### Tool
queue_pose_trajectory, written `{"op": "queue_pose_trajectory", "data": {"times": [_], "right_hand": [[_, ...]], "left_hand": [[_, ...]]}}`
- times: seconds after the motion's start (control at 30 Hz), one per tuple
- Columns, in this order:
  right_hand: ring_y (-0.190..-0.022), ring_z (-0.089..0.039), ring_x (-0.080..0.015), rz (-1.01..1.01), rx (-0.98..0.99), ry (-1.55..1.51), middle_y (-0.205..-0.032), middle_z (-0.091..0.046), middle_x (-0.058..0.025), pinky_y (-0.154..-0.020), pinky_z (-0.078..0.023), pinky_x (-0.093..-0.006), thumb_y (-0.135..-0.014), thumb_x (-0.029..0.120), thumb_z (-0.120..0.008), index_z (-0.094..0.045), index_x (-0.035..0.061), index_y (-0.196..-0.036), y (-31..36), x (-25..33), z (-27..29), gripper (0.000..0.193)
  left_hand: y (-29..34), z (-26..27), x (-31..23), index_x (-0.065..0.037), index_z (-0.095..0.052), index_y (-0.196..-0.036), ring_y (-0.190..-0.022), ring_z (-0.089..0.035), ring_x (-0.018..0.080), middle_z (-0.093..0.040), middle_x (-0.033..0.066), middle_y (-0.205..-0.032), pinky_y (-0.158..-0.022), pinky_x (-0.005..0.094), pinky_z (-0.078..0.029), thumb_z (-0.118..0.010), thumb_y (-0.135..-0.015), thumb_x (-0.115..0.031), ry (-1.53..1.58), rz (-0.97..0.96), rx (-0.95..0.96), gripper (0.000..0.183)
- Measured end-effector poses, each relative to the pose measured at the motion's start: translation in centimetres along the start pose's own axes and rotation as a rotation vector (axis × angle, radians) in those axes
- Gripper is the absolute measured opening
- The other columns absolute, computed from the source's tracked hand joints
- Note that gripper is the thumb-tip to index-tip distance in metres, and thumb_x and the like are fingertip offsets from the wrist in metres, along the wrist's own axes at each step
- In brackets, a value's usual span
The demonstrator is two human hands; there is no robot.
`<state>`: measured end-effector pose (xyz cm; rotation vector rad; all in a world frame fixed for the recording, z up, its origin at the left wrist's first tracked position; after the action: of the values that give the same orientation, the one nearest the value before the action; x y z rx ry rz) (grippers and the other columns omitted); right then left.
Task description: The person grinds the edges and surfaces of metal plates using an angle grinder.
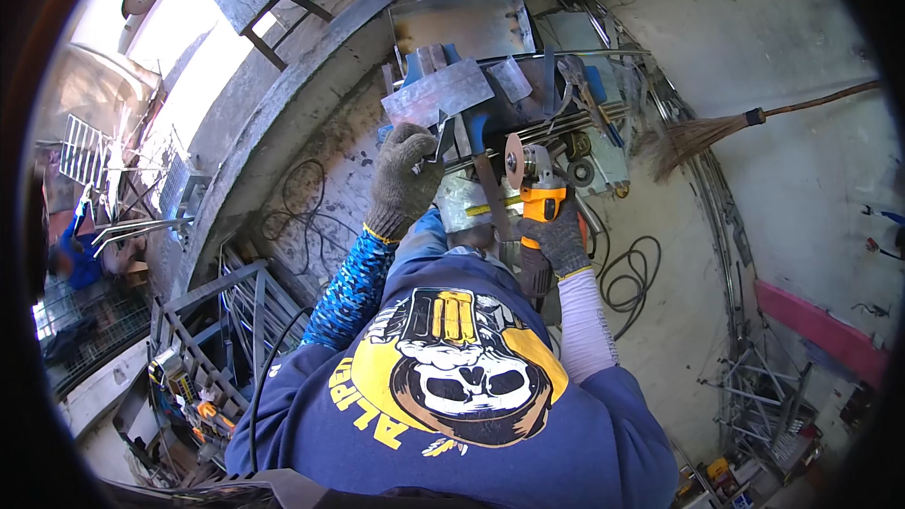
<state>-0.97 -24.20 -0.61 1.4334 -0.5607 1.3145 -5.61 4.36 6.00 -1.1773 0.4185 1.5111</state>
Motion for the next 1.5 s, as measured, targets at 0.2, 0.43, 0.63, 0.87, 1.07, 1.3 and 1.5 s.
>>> {"op": "queue_pose_trajectory", "data": {"times": [0.2,0.43,0.63,0.87,1.07,1.3,1.5], "right_hand": [[-0.101,-0.061,-0.0212,-0.042,-0.011,0.01,-0.115,-0.058,-0.0082,-0.088,-0.056,-0.0345,-0.062,0.003,-0.085,-0.046,0.0061,-0.129,0.4,0.8,-0.2,0.078],[-0.101,-0.061,-0.021,-0.067,-0.026,-0.02,-0.115,-0.059,-0.008,-0.088,-0.056,-0.0352,-0.061,0.0,-0.085,-0.046,0.0076,-0.13,0.7,1.9,-0.4,0.08],[-0.102,-0.062,-0.0203,-0.05,-0.023,-0.025,-0.115,-0.06,-0.0076,-0.087,-0.057,-0.0343,-0.06,0.0,-0.087,-0.046,0.0076,-0.13,0.8,1.8,-0.4,0.081],[-0.102,-0.061,-0.0196,-0.041,0.015,-0.017,-0.116,-0.059,-0.0071,-0.086,-0.056,-0.0345,-0.061,0.006,-0.092,-0.046,0.0074,-0.129,1.0,2.1,-0.4,0.082],[-0.101,-0.061,-0.0192,-0.084,0.009,-0.048,-0.115,-0.06,-0.0073,-0.087,-0.055,-0.0341,-0.064,0.007,-0.091,-0.046,0.0067,-0.127,1.1,1.1,-0.1,0.077],[-0.104,-0.059,-0.0196,-0.012,0.019,-0.004,-0.119,-0.057,-0.0081,-0.09,-0.054,-0.0345,-0.062,0.01,-0.092,-0.046,0.0074,-0.128,1.0,1.3,-0.2,0.08],[-0.105,-0.058,-0.0196,0.005,0.014,-0.012,-0.12,-0.056,-0.0074,-0.092,-0.052,-0.0348,-0.061,0.011,-0.092,-0.046,0.0079,-0.13,1.1,0.9,-0.1,0.083]], "left_hand": [[0.1,0.9,-1.6,-0.005,-0.065,-0.086,-0.088,-0.059,0.0341,-0.06,0.0124,-0.09,-0.076,0.0422,-0.049,-0.07,-0.064,0.0,-0.186,-0.207,-0.069,0.023],[0.3,1.4,-1.5,-0.005,-0.065,-0.083,-0.088,-0.061,0.0327,-0.061,0.0106,-0.09,-0.077,0.041,-0.05,-0.073,-0.068,-0.001,-0.194,-0.291,-0.046,0.018],[1.7,0.0,1.4,0.0,-0.061,-0.11,-0.095,-0.066,0.021,-0.068,0.0106,-0.105,-0.082,0.0338,-0.055,-0.068,-0.087,-0.004,0.732,0.425,-0.066,0.024],[3.0,-0.9,5.4,0.002,-0.052,-0.129,-0.117,-0.062,0.0307,-0.063,0.0181,-0.124,-0.101,0.0505,-0.052,-0.06,-0.092,-0.013,1.127,0.307,0.083,0.04],[2.2,-1.5,4.6,0.0,-0.054,-0.126,-0.117,-0.06,0.0347,-0.064,0.0172,-0.124,-0.106,0.0518,-0.045,-0.059,-0.098,-0.026,1.741,0.648,-0.024,0.039],[3.5,-2.0,8.6,-0.004,-0.057,-0.115,-0.115,-0.059,0.0338,-0.062,0.0192,-0.119,-0.109,0.0565,-0.041,-0.054,-0.101,-0.025,0.778,0.493,0.045,0.026],[3.3,-2.5,7.2,-0.006,-0.057,-0.115,-0.097,-0.06,0.0277,-0.064,0.013,-0.107,-0.1,0.0516,-0.047,-0.058,-0.1,-0.029,1.123,0.516,0.101,0.028]]}}
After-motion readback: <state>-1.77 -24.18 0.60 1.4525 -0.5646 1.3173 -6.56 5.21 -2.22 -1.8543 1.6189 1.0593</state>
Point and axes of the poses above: each hand's wrist, its own y-axis away from the middle knuckle, its own z-axis out of the back of the hand, x = y × z, the point moved 2 cm from there along -y, towards the middle knuckle
